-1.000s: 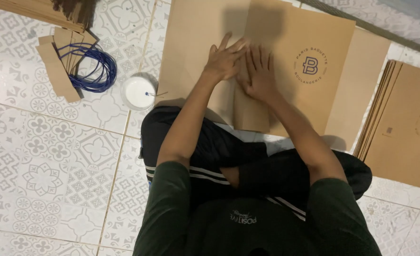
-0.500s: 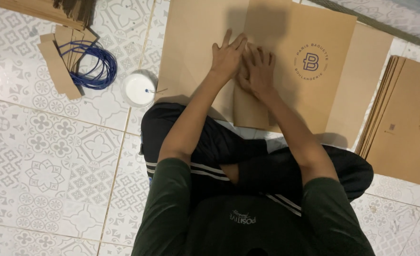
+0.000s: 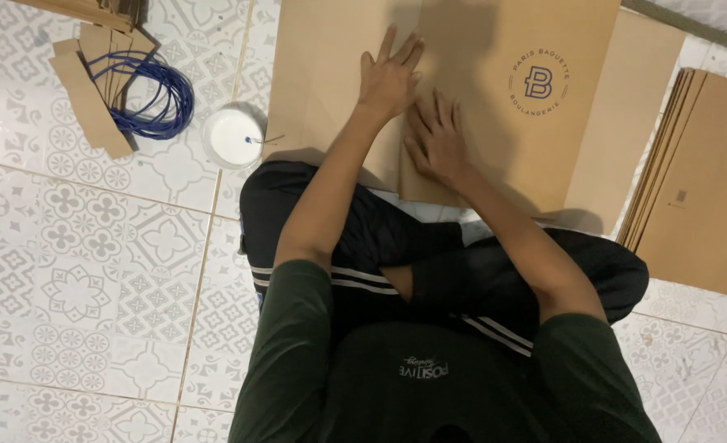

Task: Applying glue to cardboard sheets and pressing them together to assemble packaging.

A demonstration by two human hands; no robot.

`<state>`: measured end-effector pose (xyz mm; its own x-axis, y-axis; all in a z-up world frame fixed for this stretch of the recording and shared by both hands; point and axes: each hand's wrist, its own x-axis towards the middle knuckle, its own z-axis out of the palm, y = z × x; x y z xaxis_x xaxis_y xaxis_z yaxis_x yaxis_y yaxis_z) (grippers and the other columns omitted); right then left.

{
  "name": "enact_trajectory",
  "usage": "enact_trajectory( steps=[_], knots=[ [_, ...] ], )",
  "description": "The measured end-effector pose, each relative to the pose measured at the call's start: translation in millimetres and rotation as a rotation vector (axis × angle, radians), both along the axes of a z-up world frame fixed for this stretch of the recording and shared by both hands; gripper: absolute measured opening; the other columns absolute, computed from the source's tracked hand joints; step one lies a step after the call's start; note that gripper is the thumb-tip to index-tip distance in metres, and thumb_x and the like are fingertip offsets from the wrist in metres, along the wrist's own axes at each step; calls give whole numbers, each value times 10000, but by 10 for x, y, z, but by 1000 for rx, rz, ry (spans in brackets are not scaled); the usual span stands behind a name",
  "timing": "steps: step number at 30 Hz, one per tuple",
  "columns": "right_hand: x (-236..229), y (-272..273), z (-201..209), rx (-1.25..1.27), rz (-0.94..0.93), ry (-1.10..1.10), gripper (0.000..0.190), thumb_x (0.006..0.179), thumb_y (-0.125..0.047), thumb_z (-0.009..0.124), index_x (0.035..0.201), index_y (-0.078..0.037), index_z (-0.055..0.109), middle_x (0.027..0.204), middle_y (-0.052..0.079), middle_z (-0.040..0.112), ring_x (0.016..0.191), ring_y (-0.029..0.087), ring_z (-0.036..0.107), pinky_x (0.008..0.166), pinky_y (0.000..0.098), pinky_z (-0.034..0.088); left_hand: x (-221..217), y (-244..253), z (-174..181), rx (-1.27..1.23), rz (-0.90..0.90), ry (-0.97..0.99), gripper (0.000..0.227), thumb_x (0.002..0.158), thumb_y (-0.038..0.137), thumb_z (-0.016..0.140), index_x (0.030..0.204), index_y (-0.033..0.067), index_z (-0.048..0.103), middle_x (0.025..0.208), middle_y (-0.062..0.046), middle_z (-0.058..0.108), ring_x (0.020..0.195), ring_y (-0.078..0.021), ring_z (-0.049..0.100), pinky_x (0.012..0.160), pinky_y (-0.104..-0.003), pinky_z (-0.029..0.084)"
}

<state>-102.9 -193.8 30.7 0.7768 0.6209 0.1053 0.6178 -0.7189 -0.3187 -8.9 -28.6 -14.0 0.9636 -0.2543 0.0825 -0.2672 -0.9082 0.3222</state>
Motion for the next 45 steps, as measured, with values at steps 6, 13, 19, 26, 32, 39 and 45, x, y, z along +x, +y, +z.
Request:
enact_trajectory(
  steps=[6,13,19,26,32,39,45],
  knots=[
    [-242,18,255,38,20,109,591,1091,-304,444,1576,27,368,1671,193,285,1554,437,158,1224,653,146,-31,-16,-89,-50,21,-131,511,992,315,677,1470,196,540,1590,61,416,1481,-272,255,873,-478,359],
    [-453,-2,236,-5,112,103,783,1018,-498,518,1560,49,377,1652,237,306,1541,430,234,1240,620,140,-35,-53,-155,-134,73,-132,403,977,230,688,1370,208,600,1544,42,469,1467,-268,309,863,-457,367],
    [-417,125,358,-63,293,-51,586,1045,-389,549,1460,25,553,1548,203,485,1478,372,377,1231,530,221,42,-49,-235,-209,191,-234,284,926,150,728,1202,199,688,1428,15,557,1390,-217,453,853,-453,440],
    [-467,130,265,-51,299,-16,741,964,-443,693,1490,37,484,1574,221,428,1481,411,363,1192,591,298,35,15,-221,-270,156,-213,278,934,223,733,1206,165,718,1406,-2,574,1370,-225,456,894,-436,472],
    [-441,212,455,-4,297,-139,508,944,-381,745,1316,-45,666,1407,135,571,1339,340,503,1123,509,388,38,43,-192,-262,123,-174,311,947,247,702,1240,142,700,1425,-47,562,1383,-262,447,908,-453,488],
    [-328,183,847,339,87,-286,127,853,-1,846,966,16,791,855,70,777,724,206,719,670,306,540,-32,288,87,-610,-90,-145,320,997,310,696,1251,118,732,1400,-143,597,1264,-345,599,1046,-436,519],
    [-257,-108,978,498,-197,-290,67,916,46,794,944,81,745,890,180,756,725,295,688,661,367,552,-444,550,1174,-839,-540,275,526,846,279,876,1283,65,676,1383,-132,629,1293,-323,577,1098,-446,440]
  ],
)
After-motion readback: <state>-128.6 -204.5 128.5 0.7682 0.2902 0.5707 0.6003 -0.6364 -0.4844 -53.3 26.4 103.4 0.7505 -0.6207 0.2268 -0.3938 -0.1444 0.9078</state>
